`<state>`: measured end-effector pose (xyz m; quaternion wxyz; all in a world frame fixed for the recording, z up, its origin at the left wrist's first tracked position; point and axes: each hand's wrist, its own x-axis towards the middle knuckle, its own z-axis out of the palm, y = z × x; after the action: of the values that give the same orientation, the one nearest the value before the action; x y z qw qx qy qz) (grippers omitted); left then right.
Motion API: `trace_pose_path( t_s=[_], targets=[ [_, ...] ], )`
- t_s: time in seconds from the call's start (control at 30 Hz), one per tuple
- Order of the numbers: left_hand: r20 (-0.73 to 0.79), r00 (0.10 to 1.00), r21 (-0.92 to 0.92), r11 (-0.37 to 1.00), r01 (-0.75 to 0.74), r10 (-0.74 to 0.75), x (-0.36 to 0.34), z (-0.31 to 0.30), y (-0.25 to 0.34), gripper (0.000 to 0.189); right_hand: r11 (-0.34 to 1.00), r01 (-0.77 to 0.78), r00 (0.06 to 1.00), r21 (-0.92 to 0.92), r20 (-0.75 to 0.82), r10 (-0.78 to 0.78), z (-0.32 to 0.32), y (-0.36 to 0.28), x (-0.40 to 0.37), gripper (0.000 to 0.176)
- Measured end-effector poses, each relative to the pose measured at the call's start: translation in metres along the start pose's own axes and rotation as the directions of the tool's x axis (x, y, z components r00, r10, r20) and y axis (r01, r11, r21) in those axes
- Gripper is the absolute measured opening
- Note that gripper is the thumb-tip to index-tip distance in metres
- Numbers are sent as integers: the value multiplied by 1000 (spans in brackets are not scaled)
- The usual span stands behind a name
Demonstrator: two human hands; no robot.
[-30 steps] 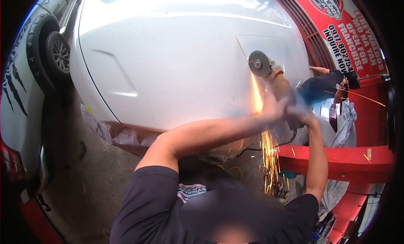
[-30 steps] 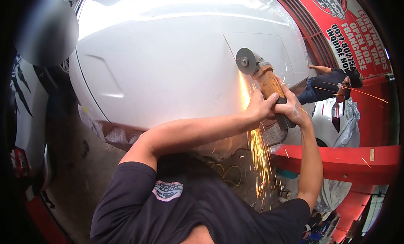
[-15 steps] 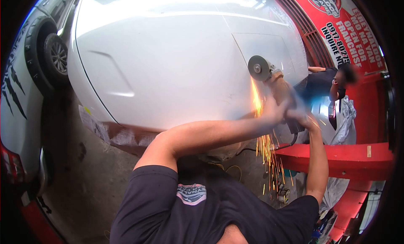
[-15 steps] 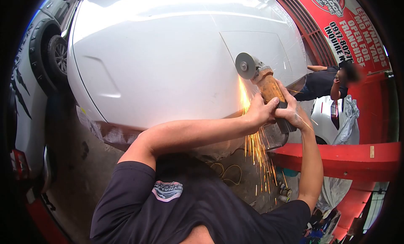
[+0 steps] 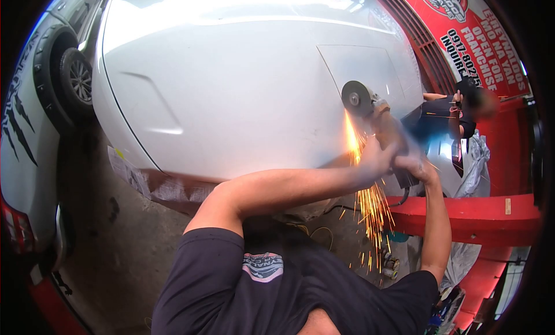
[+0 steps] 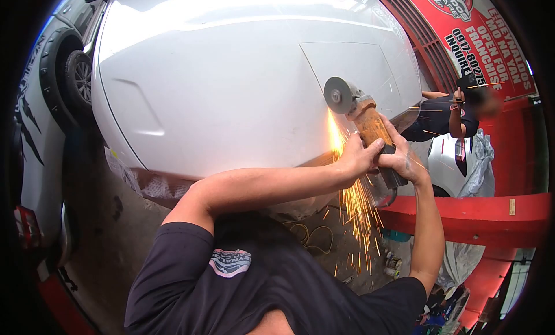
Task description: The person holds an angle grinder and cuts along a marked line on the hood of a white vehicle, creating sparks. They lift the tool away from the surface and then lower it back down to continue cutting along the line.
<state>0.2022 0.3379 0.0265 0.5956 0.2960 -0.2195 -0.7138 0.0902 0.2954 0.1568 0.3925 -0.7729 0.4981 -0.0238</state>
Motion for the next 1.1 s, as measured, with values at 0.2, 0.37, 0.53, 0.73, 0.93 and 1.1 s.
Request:
trace_pose_path(
  t_s=[0.2,0.37,0.53,0.73,0.93,1.1],
  targets=[
    [-64,985,8,987,-159,159,17,-5,-4,45,998,61,998,10,-21,-61,-2,16,20,116],
    [-82,987,-1,991,-136,136,20,-11,5,49,988,156,987,4,-25,-156,-2,14,30,116],
    [-43,997,-5,998,-60,59,8,-7,12,49,990,143,989,-22,-20,-143,-2,14,23,115],
    [1,999,52,998,-44,44,14,-8,-11,47,996,93,995,6,-22,-93,1,16,8,117],
    [-39,999,19,1000,3,-2,1,-1,-11,45,997,80,996,-21,-30,-81,2,23,2,118],
    [-20,998,39,998,54,-53,-8,2,-8,50,998,65,998,-11,-19,-65,2,15,-8,118]
  ],
)
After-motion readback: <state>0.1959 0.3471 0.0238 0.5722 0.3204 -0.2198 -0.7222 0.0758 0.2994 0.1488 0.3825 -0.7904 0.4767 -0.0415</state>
